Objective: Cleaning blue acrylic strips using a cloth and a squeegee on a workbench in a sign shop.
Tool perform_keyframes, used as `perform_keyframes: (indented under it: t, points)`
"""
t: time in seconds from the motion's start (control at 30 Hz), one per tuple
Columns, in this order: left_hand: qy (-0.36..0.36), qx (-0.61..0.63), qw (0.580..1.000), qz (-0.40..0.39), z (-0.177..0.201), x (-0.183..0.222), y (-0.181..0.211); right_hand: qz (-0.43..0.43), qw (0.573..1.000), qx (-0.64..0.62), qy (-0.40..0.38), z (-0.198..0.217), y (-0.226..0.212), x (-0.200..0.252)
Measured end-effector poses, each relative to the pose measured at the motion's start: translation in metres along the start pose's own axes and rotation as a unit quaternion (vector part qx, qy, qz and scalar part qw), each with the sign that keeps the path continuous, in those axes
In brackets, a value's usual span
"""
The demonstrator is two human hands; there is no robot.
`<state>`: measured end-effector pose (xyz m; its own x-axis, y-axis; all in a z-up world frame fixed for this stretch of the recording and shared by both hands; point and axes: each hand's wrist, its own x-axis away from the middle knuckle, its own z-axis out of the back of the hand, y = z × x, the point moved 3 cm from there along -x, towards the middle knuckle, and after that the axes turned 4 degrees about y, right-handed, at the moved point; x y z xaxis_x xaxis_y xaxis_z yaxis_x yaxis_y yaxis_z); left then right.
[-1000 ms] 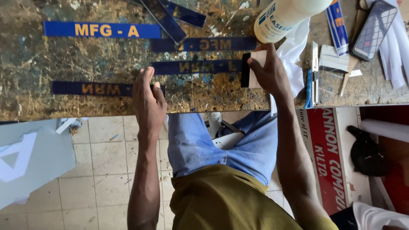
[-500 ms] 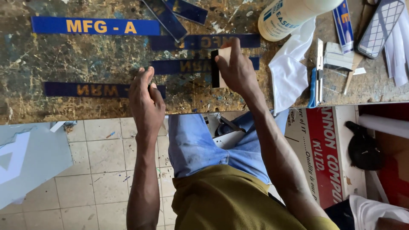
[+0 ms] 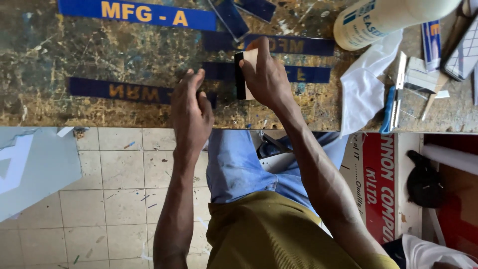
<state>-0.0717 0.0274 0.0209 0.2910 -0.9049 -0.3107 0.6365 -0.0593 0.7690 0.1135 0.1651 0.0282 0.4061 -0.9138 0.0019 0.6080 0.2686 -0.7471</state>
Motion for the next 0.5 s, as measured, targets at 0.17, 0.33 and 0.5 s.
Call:
perform_keyframes:
  t: [0.17,0.33,0.5]
  points:
    - [0.000,-0.003,1.000,-0.006,0.003,-0.002,0.001,0.013,1.000,0.011,0.000,-0.018,-0.022,-0.010]
    - [0.003,-0.020,1.000,-0.020,0.002,-0.004,-0.004,-0.007,1.000,0.021,-0.014,-0.033,-0.043,-0.020]
    - [-0.003,-0.019,1.000,-0.009,0.001,-0.004,-0.004,0.026,0.998,0.041,-0.026,-0.049,-0.049,-0.032]
